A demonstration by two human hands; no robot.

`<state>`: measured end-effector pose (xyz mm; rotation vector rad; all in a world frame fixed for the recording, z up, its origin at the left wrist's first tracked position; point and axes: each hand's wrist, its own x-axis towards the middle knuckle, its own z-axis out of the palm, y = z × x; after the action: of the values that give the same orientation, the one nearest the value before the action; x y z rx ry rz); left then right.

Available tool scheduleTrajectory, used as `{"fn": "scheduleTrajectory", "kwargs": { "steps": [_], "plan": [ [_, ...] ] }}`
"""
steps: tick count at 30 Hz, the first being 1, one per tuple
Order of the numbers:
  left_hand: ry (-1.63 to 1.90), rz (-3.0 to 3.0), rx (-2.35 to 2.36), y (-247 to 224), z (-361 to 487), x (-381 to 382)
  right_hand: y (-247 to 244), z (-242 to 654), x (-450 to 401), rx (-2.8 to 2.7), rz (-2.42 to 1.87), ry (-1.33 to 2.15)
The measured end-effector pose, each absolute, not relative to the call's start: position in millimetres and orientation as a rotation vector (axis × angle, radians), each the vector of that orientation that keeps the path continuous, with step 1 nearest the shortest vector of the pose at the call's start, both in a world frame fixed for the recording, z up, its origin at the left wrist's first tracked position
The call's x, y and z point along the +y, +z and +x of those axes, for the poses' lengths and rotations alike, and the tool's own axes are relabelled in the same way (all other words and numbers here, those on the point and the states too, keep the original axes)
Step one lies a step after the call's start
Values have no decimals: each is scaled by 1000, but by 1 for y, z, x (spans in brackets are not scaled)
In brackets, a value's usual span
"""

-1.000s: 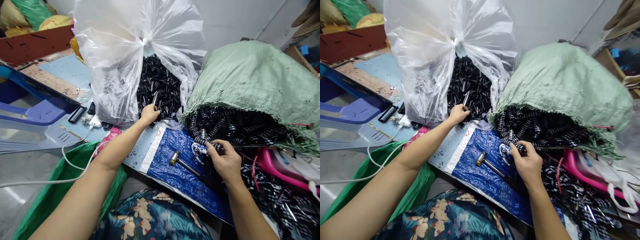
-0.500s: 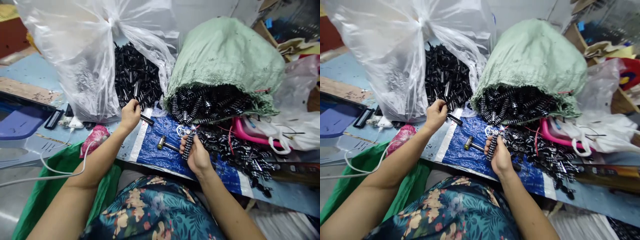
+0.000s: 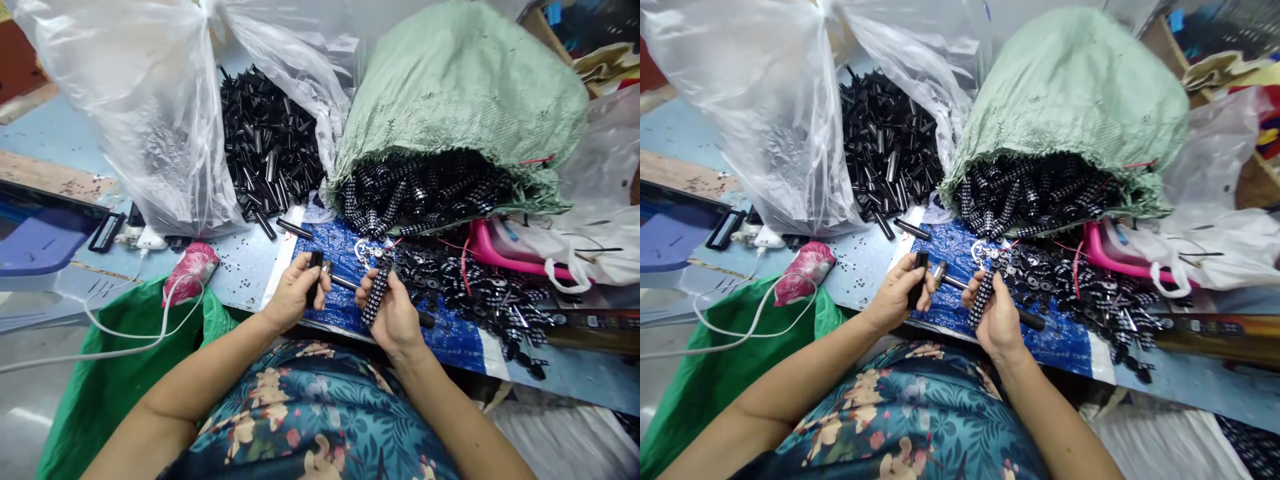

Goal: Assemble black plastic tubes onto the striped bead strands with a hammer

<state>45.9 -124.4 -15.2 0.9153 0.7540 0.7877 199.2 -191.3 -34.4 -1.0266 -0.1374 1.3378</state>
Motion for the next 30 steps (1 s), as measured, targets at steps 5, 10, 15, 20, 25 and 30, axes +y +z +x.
{"fn": "scheduleTrajectory", "kwargs": {
  "steps": [5, 10, 15, 20, 25, 30],
  "plan": [
    [781, 1289, 817, -24, 66, -136, -36, 185, -187, -452, -1097, 1209],
    [681, 1225, 886, -23, 51, -135, -51, 202, -204, -1424, -1322, 678],
    [613, 1166, 841, -19, 39, -135, -53, 212, -210, -1834, -1293, 176],
    [730, 1142, 908, -25, 44, -142, -47, 206, -208, -1821, -1301, 71],
    [747, 1022, 862, -22, 47, -146, -47, 203, -209, -1803, -1278, 81],
    [704, 886, 842, -20, 48, -144, -46, 206, -212, -1816, -1301, -4]
  ]
}}
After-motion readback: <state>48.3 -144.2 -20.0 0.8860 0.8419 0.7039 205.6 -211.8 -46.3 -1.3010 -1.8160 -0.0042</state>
